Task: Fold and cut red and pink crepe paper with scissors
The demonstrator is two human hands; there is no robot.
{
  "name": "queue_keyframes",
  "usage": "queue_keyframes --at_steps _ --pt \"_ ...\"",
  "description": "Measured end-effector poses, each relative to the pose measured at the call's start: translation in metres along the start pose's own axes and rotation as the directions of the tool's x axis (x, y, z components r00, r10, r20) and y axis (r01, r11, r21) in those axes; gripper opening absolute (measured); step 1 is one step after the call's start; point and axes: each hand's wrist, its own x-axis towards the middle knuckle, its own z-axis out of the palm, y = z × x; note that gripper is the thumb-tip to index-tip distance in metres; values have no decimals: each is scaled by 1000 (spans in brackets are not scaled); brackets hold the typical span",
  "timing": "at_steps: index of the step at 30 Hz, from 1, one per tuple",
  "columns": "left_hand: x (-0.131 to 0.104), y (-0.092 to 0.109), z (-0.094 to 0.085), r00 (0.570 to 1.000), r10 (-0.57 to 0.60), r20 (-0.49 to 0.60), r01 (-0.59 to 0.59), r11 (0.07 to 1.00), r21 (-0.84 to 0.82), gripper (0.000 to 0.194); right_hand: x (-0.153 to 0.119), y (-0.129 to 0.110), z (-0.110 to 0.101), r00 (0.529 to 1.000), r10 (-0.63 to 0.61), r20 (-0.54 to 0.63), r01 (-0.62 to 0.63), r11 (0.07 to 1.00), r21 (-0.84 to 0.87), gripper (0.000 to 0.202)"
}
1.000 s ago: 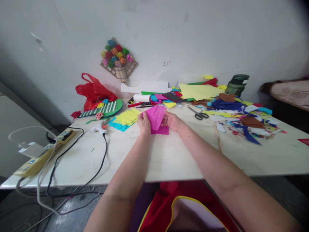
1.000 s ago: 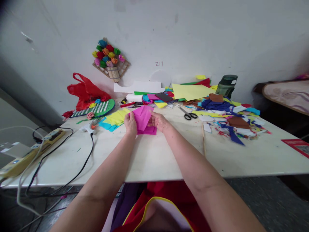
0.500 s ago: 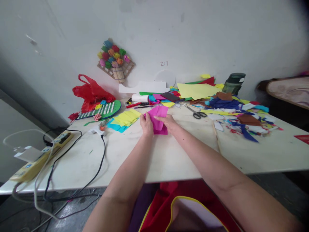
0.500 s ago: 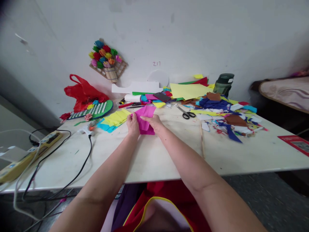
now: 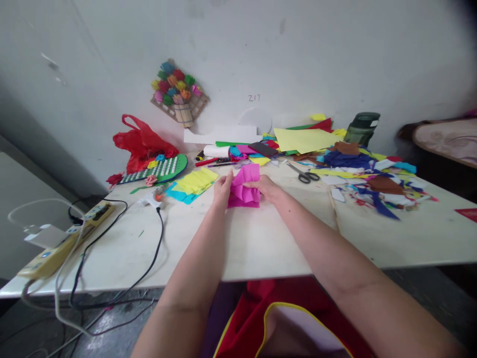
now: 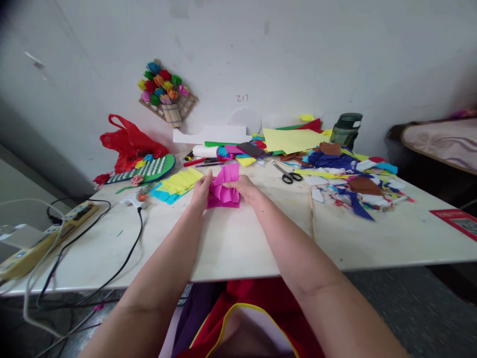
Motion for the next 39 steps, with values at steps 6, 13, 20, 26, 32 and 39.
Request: queue_keyframes --at_steps 6,13,20,26,32,39 --pt "-2 5 -2 991 77 106 -100 967 234 46 0 1 -2 996 48 70 -42 996 -80 28" --pt "0 3 3 981 183 57 -191 898 396 45 -4 -3 -1 997 18 80 -13 998 -64 20" --pt "-1 3 2 988 155 -13 -145 952 270 38 -1 -5 -3 990 -98 -99 80 981 -179 18" --pt "0 0 2 991 129 -37 -121 978 169 35 1 -1 0 970 -243 -12 234 945 -230 24" --pt "-1 -2 3 992 119 -47 -113 987 116 36 6 4 0 958 -286 -9 280 944 -175 23" --pt "0 -4 2 995 91 -26 -89 994 58 38 11 7 -1 938 -346 15 343 923 -176 26"
